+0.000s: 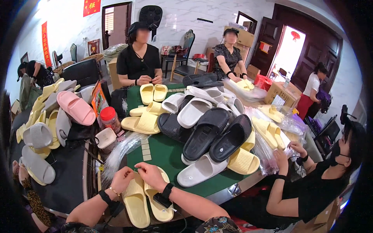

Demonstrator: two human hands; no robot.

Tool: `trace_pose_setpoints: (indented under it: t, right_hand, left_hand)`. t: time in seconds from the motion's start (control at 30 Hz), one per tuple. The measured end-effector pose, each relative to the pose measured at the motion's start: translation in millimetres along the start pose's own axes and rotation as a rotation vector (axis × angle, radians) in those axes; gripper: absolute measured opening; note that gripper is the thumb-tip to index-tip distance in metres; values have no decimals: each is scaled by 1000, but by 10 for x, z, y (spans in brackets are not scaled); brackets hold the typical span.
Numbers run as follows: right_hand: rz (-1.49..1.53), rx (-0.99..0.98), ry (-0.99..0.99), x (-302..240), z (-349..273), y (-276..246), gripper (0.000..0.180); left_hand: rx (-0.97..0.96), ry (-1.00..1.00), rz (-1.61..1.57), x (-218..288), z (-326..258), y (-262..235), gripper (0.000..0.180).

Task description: Inspecting pairs of plastic slippers, applying small labels to the footbeds, and organizing them for packaging.

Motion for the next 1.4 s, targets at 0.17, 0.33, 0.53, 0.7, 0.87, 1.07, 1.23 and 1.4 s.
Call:
trace_pose_setpoints:
  t: [0.17,0.33,0.53,0.7,0.87,1.07,1.23,1.4]
  right_hand:
    - [3,-17,-12,-16,-28,17,20]
    - [-50,142,-147,-9,-56,-24,16]
    - [141,93,16,71,-9,-38,16]
    - [197,25,62,105,28,-26,14]
    - [255,16,63,143,41,55,14]
    - [143,-10,94,159,13,4,13]
    - [169,-6,21,164,14,68,13]
    - [75,-16,6,51,-22,67,15]
  left_hand:
    - [20,31,-9,-50,-6,-10,11]
    - [51,61,12,55,-19,-23,10]
    - [59,89,-16,119,28,-45,11]
    - [36,46,-1,176,65,-53,13]
    - [45,55,11,149,18,-97,13]
    - [20,53,-26,176,59,-37,13]
    - [47,76,6,135,24,-62,12]
    - [37,33,14,208,20,-98,11]
Point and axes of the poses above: each hand's wrist, its own z-axis towards the middle knuckle, its own y-axis out of the palm, x = y × z, the point moved 5 cm from there along z, towards the middle knuckle, and after that the axes turned 12 degrees about y, right-handed, at the moved point
